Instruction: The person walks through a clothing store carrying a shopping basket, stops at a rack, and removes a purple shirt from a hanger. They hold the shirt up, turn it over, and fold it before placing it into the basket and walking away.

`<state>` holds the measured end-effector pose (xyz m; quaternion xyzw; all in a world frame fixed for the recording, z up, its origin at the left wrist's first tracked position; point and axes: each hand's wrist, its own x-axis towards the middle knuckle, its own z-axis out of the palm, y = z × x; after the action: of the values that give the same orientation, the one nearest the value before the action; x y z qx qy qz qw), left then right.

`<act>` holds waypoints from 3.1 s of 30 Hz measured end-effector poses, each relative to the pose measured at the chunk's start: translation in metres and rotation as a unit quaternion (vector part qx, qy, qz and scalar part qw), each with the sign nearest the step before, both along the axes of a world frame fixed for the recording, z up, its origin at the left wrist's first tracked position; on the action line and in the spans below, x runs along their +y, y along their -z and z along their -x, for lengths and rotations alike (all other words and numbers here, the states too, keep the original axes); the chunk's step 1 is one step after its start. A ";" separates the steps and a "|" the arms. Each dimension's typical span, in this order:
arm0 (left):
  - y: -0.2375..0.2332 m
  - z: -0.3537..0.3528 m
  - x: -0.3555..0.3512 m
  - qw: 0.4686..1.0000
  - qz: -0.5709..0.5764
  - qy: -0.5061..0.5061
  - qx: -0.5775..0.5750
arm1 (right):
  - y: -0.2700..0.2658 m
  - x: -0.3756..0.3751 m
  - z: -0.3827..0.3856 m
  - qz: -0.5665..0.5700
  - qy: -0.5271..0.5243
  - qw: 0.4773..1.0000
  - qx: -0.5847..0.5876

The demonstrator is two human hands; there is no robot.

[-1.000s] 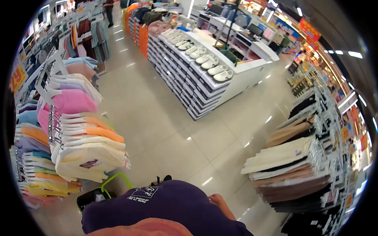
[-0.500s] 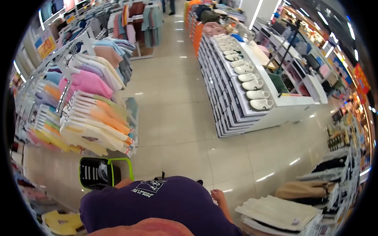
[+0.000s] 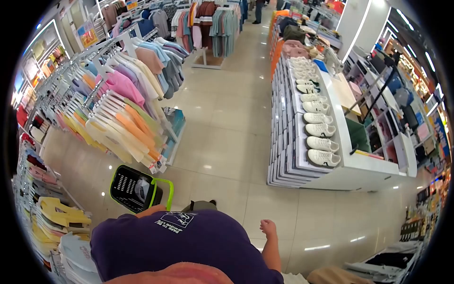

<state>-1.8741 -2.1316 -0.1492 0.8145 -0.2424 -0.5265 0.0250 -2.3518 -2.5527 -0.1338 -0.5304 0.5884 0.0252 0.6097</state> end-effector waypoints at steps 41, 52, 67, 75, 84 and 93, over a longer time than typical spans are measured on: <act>-0.051 -0.028 -0.430 0.710 0.217 -0.669 -0.035 | -0.040 -0.572 -0.479 0.102 -0.533 0.840 0.024; -0.107 -0.058 -0.531 0.584 0.309 -0.750 -0.031 | 0.032 -0.669 -0.561 -0.057 -0.475 0.878 -0.011; -0.152 -0.220 -0.661 0.470 0.328 -0.820 -0.012 | -0.026 -0.798 -0.755 0.038 -0.558 0.826 0.063; -0.160 -0.272 -0.721 0.375 0.304 -0.876 0.010 | -0.011 -0.859 -0.847 -0.004 -0.592 0.795 0.133; -0.169 -0.341 -0.837 0.320 0.299 -0.897 -0.056 | 0.027 -0.928 -0.990 -0.050 -0.619 0.784 0.006; -0.167 -0.437 -0.956 0.235 0.315 -0.915 -0.090 | 0.027 -1.080 -1.121 -0.020 -0.608 0.793 0.032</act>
<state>-1.4368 -3.0874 0.0180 0.4528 0.5206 0.0484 0.7222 -1.2311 -3.6323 -0.1609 -0.7651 0.1632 0.4193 0.4607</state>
